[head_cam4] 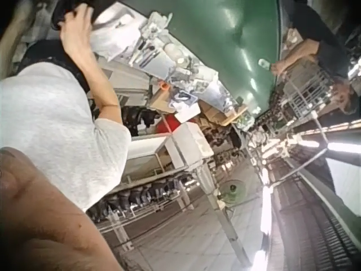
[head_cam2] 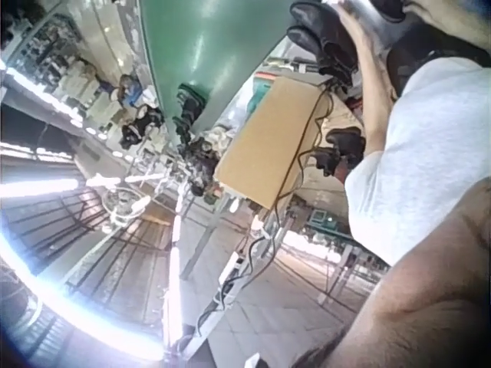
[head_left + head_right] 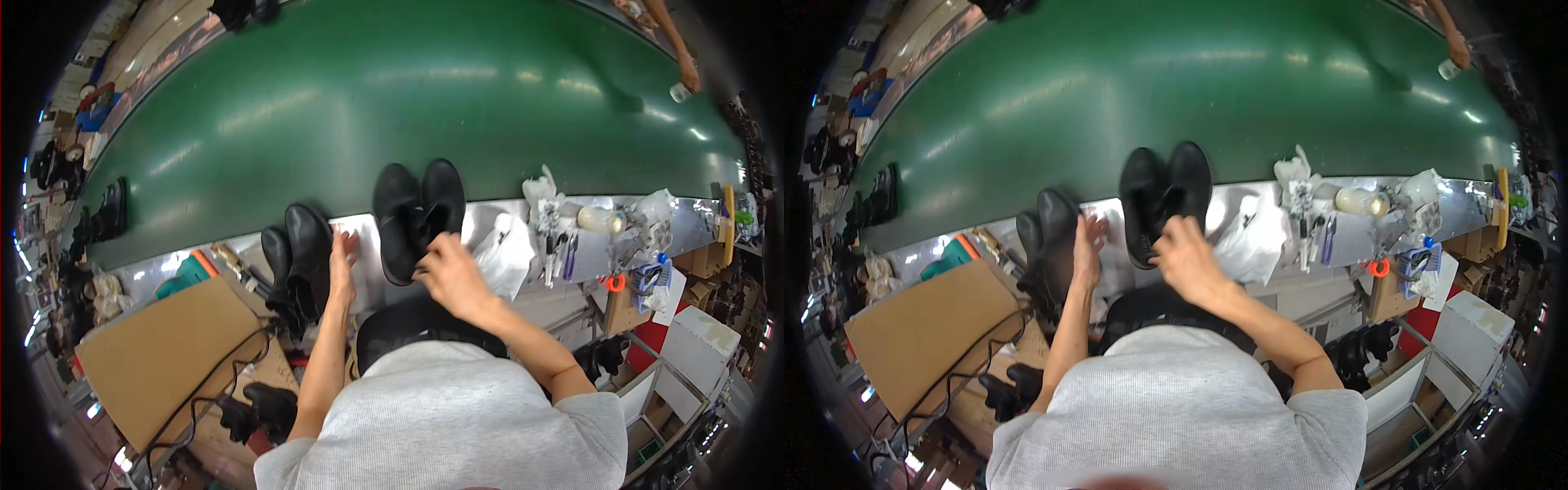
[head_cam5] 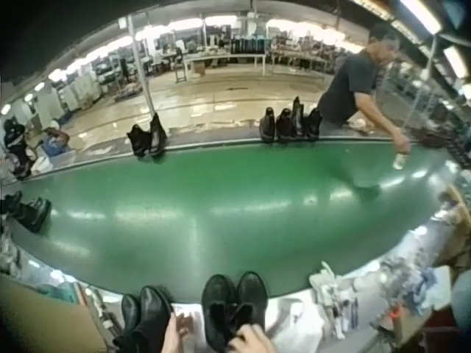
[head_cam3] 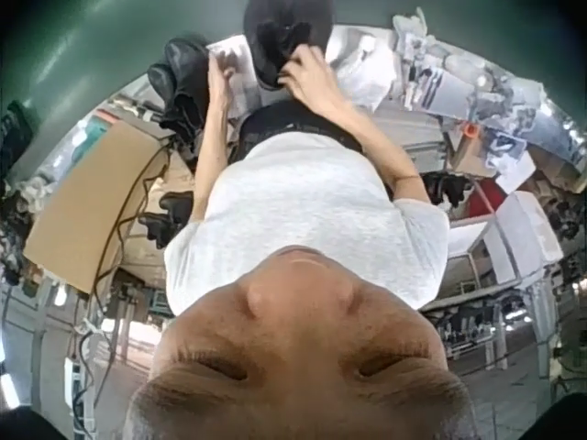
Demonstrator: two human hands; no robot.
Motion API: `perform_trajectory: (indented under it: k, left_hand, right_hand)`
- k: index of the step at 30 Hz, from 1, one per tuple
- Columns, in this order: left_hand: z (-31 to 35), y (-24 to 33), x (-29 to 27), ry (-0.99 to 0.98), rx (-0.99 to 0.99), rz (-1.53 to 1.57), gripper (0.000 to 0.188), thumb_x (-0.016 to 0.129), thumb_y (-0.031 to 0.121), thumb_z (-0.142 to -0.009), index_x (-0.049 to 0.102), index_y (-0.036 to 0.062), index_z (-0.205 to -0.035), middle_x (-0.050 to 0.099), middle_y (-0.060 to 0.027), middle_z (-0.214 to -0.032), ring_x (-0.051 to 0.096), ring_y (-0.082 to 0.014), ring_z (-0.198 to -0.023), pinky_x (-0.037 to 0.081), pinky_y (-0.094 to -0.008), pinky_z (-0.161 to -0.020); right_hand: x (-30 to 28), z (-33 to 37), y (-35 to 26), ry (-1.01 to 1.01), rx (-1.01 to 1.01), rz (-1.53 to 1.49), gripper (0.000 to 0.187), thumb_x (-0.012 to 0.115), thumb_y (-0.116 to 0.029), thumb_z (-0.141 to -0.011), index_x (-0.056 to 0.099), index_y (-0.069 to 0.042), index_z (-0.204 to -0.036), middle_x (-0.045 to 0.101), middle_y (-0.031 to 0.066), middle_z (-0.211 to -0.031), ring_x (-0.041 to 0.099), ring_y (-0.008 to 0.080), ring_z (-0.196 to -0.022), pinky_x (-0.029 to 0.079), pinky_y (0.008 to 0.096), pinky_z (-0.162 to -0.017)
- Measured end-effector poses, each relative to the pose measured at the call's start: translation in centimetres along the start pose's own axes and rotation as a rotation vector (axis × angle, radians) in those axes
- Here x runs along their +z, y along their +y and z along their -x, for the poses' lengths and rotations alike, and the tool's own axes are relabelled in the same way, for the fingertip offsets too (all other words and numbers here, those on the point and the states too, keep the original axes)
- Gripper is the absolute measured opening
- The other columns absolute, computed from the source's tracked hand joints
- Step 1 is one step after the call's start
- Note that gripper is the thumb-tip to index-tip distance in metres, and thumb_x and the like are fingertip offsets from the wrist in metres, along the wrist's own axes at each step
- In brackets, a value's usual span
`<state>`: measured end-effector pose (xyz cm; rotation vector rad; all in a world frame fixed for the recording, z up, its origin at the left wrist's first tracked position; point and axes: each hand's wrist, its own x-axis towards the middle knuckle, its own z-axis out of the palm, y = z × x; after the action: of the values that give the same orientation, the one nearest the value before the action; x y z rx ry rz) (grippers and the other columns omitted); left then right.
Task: Inspecting, cleaning, and polishing pairs of black leather boots in a factory setting.
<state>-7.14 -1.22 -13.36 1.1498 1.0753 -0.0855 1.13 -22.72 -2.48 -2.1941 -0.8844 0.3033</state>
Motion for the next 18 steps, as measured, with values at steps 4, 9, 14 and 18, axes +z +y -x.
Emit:
perform_trajectory:
  k: [4, 9, 14, 18]
  left_hand:
    - [2.1, 0.0, 2.2, -0.192, -0.098, 0.186, 0.079, 0.032, 0.065, -0.089, 0.035, 0.0012, -0.135, 0.048, -0.0146, -0.128, 0.047, -0.0244, -0.118, 0.039, -0.0384, -0.097]
    - [0.8, -1.9, 1.7, -0.009, -0.226, 0.214, 0.075, 0.025, 0.063, -0.091, 0.046, -0.0010, -0.125, 0.056, -0.0112, -0.114, 0.052, -0.0213, -0.109, 0.041, -0.0338, -0.093]
    - [1.1, -1.9, -0.3, -0.098, -0.132, -0.067, 0.087, 0.015, 0.075, -0.084, 0.055, 0.0026, -0.112, 0.059, -0.0058, -0.088, 0.049, -0.0169, -0.088, 0.031, -0.0383, -0.087]
    - [6.1, 3.9, 1.5, -0.241, 0.109, -0.005, 0.080, 0.014, 0.074, -0.085, 0.055, 0.0070, -0.101, 0.057, -0.0033, -0.084, 0.051, -0.0161, -0.089, 0.033, -0.0365, -0.084]
  right_hand:
    - [1.6, 2.9, -1.3, -0.043, 0.452, -0.963, 0.025, 0.067, -0.011, -0.081, 0.056, -0.001, -0.100, 0.053, 0.0071, -0.100, 0.055, 0.0117, -0.083, 0.049, 0.0248, -0.069]
    - [6.0, 2.3, 8.3, 0.155, 0.747, -0.568, 0.059, 0.045, -0.053, -0.091, 0.048, 0.000, -0.118, 0.055, 0.0073, -0.098, 0.053, 0.0159, -0.085, 0.045, 0.0287, -0.074]
    - [6.1, -0.2, 6.6, -0.026, 0.977, -0.913, 0.081, 0.049, -0.064, -0.083, 0.044, 0.005, -0.126, 0.050, 0.0185, -0.123, 0.046, 0.0260, -0.115, 0.034, 0.0332, -0.098]
    - [4.8, 1.1, 9.3, -0.077, 0.986, -1.579, 0.053, 0.054, -0.049, -0.086, 0.058, -0.004, -0.114, 0.064, 0.0090, -0.106, 0.061, 0.0195, -0.094, 0.047, 0.0325, -0.086]
